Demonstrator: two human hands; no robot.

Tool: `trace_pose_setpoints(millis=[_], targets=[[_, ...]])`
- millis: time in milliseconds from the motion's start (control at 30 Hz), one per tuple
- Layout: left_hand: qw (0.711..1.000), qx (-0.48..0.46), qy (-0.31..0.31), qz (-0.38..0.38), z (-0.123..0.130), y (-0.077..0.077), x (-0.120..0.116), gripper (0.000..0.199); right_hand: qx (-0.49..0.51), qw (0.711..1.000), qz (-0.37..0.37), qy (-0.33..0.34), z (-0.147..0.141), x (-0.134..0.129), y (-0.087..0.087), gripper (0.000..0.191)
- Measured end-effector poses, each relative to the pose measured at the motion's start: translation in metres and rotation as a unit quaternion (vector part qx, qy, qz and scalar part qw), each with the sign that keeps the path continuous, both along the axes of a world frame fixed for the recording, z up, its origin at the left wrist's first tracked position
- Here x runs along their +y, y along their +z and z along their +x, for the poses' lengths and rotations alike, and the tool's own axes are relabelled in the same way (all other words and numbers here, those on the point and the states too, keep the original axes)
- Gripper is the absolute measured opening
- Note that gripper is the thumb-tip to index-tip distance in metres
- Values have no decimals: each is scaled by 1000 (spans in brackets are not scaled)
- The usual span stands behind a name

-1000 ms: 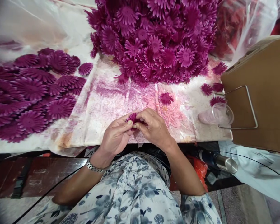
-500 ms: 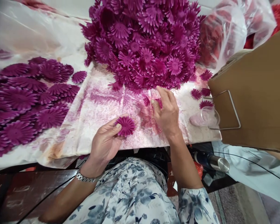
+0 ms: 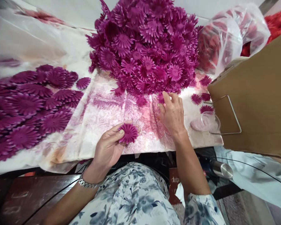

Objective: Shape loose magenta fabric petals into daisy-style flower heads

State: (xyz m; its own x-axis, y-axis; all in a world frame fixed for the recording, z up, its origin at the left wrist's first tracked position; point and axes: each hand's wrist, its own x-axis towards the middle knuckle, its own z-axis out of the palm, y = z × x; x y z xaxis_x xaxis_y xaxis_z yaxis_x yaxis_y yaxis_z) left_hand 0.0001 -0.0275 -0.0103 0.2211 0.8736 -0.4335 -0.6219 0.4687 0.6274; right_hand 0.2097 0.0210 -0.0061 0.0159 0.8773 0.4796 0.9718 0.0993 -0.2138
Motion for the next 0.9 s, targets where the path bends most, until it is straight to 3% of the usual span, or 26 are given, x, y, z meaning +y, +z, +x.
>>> trace_pose_setpoints(millis=[200, 300, 367, 433, 567, 700, 900], targets=[[1000, -8, 3, 7, -2, 2, 1, 26, -140, 974, -102, 144, -41, 10, 6, 27], [1000, -16, 10, 1, -4, 4, 1, 26, -169, 978, -96, 81, -42, 13, 7, 27], [1000, -22, 9, -5, -5, 4, 2, 26, -145, 987, -60, 26, -36, 12, 8, 22], [999, -30, 5, -11, -5, 3, 2, 26, -113, 993, -26, 16, -30, 6, 10, 17], [999, -36, -2, -11, -2, 1, 3, 28, 5, 993, 3, 120, -35, -17, 18, 14], [999, -35, 3, 1, 2, 1, 2, 23, 126, 957, -50, 257, -56, -37, 16, 14], [999, -18, -29, 35, 2, 0, 0, 27, 179, 947, -48, 261, -70, -43, -1, 8]])
